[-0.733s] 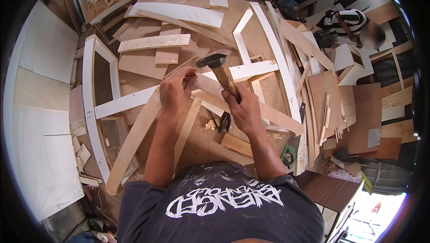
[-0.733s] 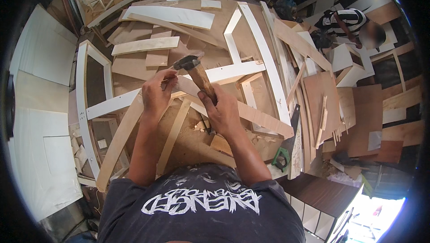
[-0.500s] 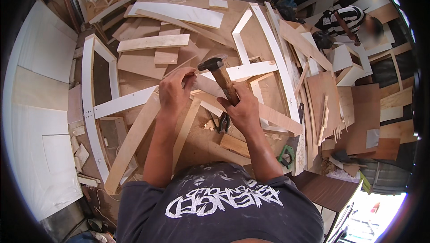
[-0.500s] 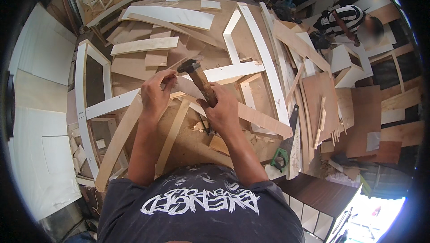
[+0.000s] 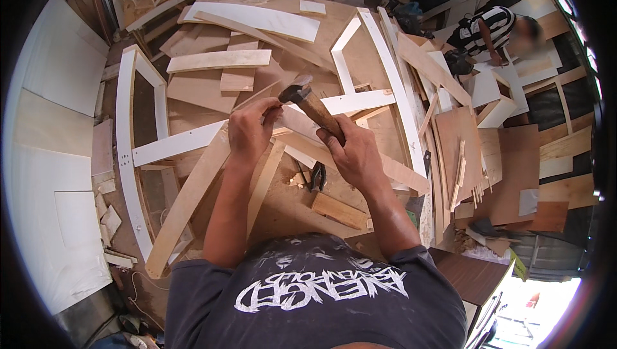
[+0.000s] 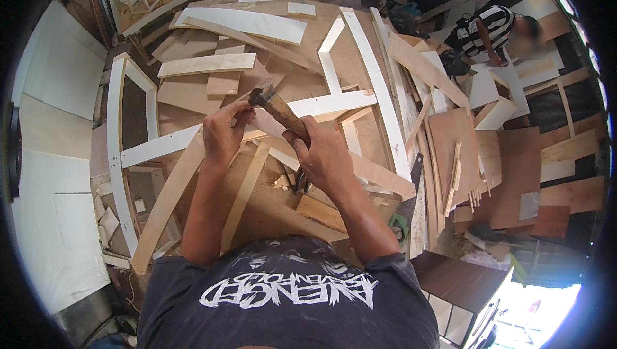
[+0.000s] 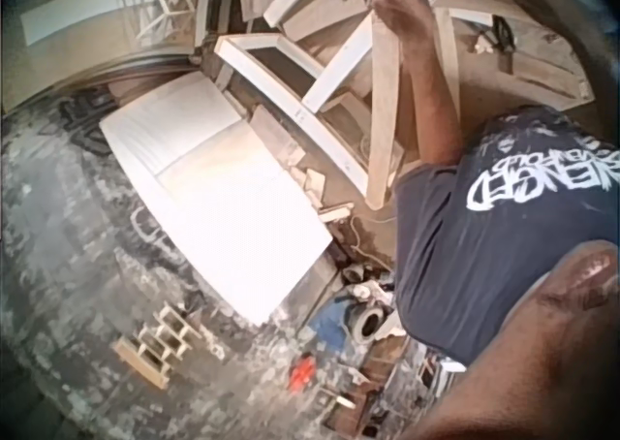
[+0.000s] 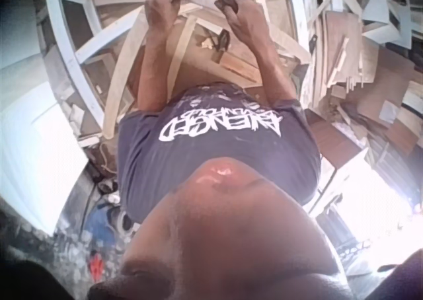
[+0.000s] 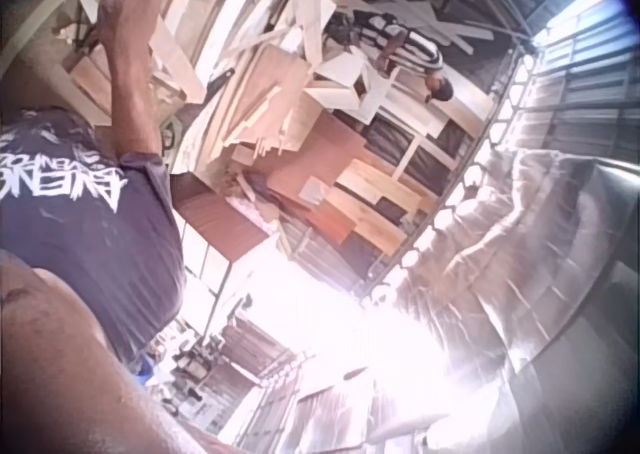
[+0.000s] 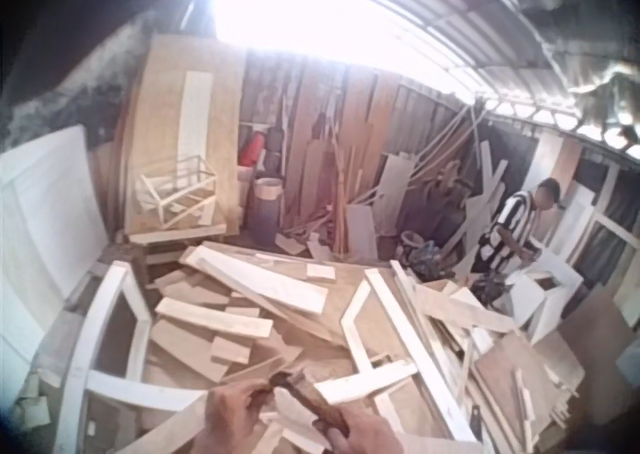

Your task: The person saws a small piece of wood from a larger strip, sands the cut edge with another wood block, and then hammers a nail through the strip to join it to a structural frame.

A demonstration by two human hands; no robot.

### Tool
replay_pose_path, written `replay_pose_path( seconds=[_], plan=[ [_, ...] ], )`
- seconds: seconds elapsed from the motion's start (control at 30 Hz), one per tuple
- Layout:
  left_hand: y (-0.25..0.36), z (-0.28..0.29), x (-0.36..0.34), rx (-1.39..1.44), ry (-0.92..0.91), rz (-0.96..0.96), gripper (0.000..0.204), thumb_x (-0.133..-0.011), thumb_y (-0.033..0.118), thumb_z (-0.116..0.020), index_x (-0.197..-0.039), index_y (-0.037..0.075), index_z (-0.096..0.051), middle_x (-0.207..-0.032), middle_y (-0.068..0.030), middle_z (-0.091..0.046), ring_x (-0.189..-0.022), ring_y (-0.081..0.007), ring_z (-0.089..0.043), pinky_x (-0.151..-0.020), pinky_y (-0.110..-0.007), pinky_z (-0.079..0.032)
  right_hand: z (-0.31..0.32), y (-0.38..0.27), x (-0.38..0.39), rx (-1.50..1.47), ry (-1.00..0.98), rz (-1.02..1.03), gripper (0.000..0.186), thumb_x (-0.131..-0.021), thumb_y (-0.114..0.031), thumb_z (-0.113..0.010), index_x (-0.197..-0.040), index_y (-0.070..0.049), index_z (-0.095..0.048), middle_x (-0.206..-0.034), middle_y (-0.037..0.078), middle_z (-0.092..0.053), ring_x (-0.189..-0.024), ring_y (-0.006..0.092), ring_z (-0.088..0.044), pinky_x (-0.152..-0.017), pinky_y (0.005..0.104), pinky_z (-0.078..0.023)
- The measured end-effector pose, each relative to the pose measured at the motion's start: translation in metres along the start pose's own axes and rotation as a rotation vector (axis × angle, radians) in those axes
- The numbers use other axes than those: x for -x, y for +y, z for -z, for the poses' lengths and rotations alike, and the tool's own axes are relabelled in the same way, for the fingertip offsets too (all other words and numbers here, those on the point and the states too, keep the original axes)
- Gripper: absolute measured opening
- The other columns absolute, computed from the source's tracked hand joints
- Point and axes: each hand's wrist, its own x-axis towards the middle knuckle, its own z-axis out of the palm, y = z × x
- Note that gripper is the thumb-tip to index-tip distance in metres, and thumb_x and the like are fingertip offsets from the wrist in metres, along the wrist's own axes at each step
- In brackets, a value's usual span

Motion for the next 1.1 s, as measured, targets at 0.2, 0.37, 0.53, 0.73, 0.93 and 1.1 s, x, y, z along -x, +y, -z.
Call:
replay_pose_path(
  seconds=[0.2,0.37,0.53,0.73,0.93,1.1],
  plan=[
    [0.0,-0.001,0.001,0.006,-0.009,0.071,0.019,-0.09,0.012,-0.083,-0.107,0.008,-0.078,-0.093,-0.0122,-0.081,-0.085,-0.0291,-0.079,-0.077,-0.04,-0.061,0.001,-0.005,-0.004,0.136,-0.067,0.029,0.033,-0.104,-0.034,-0.066,-0.11,-0.001,-0.063,-0.089,0.028,-0.072,-0.089,0.0512,-0.068,-0.079,0.0591,-0.05],
    [0.002,-0.001,0.002,0.027,-0.013,0.143,0.028,-0.088,0.009,-0.086,-0.11,0.002,-0.069,-0.096,-0.0123,-0.082,-0.095,-0.0227,-0.082,-0.078,-0.033,-0.061,0.002,-0.008,-0.008,0.241,-0.095,0.03,0.033,-0.105,-0.034,-0.064,-0.112,-0.002,-0.061,-0.091,0.029,-0.072,-0.09,0.0518,-0.068,-0.079,0.0599,-0.05],
    [0.001,0.0,0.002,0.04,-0.006,0.135,0.029,-0.088,0.009,-0.087,-0.108,0.002,-0.067,-0.095,-0.0114,-0.082,-0.095,-0.0229,-0.082,-0.077,-0.034,-0.061,0.003,-0.009,-0.009,0.265,-0.123,0.017,0.035,-0.106,-0.035,-0.063,-0.111,-0.001,-0.058,-0.092,0.029,-0.072,-0.092,0.0518,-0.068,-0.08,0.0601,-0.05],
    [-0.003,-0.002,0.003,0.011,0.048,0.118,0.042,-0.086,0.008,-0.088,-0.11,0.004,-0.053,-0.089,-0.0117,-0.081,-0.088,-0.0301,-0.082,-0.075,-0.037,-0.06,0.002,-0.011,-0.008,0.228,-0.097,0.035,0.034,-0.106,-0.035,-0.063,-0.11,-0.001,-0.059,-0.093,0.03,-0.072,-0.093,0.052,-0.068,-0.081,0.06,-0.05],
    [-0.004,-0.002,0.003,-0.043,0.059,0.101,0.044,-0.083,0.007,-0.09,-0.104,0.004,-0.051,-0.087,-0.0151,-0.079,-0.085,-0.0313,-0.08,-0.072,-0.039,-0.058,0.001,-0.011,-0.01,0.176,-0.101,-0.044,0.035,-0.106,-0.035,-0.063,-0.109,0.0,-0.06,-0.091,0.03,-0.072,-0.091,0.0523,-0.068,-0.081,0.0599,-0.051],
    [-0.002,0.001,0.003,-0.079,0.032,0.122,0.041,-0.082,0.006,-0.09,-0.1,0.004,-0.052,-0.085,-0.0157,-0.075,-0.083,-0.033,-0.079,-0.07,-0.041,-0.056,0.0,-0.012,-0.01,0.203,-0.108,0.008,0.036,-0.106,-0.035,-0.063,-0.107,0.0,-0.06,-0.089,0.03,-0.071,-0.091,0.0525,-0.068,-0.081,0.0601,-0.051]
  ],
)
